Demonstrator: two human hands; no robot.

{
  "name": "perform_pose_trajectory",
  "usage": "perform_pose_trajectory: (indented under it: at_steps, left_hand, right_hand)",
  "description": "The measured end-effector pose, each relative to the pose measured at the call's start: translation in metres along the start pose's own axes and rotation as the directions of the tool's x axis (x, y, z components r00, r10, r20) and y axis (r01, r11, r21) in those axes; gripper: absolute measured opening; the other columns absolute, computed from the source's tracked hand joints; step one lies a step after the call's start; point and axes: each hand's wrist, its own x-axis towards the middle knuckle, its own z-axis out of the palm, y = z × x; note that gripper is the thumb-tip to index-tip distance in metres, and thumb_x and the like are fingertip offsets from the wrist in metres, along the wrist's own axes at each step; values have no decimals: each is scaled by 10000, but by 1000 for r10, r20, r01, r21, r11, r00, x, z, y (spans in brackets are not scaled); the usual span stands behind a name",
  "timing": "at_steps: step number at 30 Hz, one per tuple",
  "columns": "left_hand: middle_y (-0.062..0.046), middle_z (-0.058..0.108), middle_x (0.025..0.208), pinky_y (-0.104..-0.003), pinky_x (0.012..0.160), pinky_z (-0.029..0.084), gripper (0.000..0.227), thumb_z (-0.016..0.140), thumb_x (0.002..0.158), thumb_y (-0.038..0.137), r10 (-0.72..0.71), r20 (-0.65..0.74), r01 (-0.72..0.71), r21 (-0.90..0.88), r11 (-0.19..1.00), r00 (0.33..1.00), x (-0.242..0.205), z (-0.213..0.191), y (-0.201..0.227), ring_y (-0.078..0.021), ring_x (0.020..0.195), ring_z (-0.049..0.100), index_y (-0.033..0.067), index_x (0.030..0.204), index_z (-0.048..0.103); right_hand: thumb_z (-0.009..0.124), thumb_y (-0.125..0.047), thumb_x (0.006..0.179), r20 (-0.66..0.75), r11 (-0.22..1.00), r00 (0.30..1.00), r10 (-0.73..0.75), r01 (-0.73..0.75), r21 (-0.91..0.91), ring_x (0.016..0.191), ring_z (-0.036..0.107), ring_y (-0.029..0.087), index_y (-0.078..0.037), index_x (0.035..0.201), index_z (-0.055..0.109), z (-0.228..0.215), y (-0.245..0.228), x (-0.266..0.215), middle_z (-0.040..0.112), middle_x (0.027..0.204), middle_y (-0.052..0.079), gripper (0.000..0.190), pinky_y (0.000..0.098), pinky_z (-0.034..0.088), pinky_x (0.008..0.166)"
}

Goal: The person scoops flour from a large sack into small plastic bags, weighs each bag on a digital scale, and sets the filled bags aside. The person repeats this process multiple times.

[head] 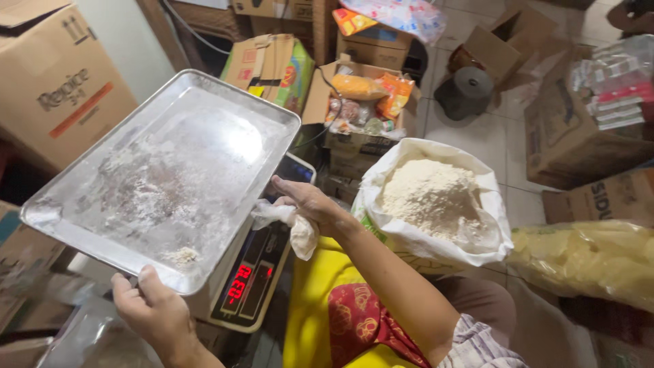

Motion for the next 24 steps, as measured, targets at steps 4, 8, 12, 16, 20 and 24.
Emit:
perform_pose_trajectory:
  at_steps: [4,8,12,16,20,24]
  left_hand:
    - [-75,622,833,-331,641,445,210,499,1112,160,-6,120,19,-102,995,993,-20,38,22,-152,703,572,-21,1007,515]
    - [-73,585,805,-289,629,409,193,485,1122,156,-12,270,88,-271,959,963,-39,89,56,-121,663,525,-31,1168,498]
    - [-43,627,919,-225,629,484,400,476,1064,128,36,583,422,-629,652,812,-63,152,80,-70,738,579,22,1442,402]
    - [-52,523,878,-240,616,443,233,518,1129,140,154,774,486,-524,700,614,-96,234,89,-99,708,505,18,1315,449]
    - [-52,582,934,-291,616,537,276,532,1039,152,164,836,536,-473,699,523,-137,314,96,-119,757,593,33,1273,446]
    - [-197,629,1253,-408,996,492,434,593,1013,106,325,683,48,-466,883,654,-163,350,109,-274,1145,619,1,1397,421]
  right_hand:
    - [646,-458,1036,-135,996,987,-89,92,13,781,645,102,-8,1062,646,-21,-18,-15,674,943,53,450,280,546,674]
    - [676,-364,942,20,781,789,-615,612,-125,1056,667,176,-100,1010,588,-69,-48,-65,654,1218,114,287,319,537,951]
    - [452,-386,1055,485,134,264,-834,949,-287,1184,597,260,-94,1145,617,-139,-96,-137,635,1148,116,347,379,459,1079]
    - [809,-224,822,118,-40,614,-780,138,-990,842,708,221,37,1150,722,-196,-141,-209,661,970,171,428,281,588,745]
    - [681,-154,950,-122,207,498,-858,119,-971,686,666,128,5,995,737,-218,-160,-252,713,827,55,174,264,527,650]
    - [664,-163,962,-506,598,335,-795,293,-745,587,556,69,-5,761,691,-214,-159,-273,662,698,7,257,262,430,537]
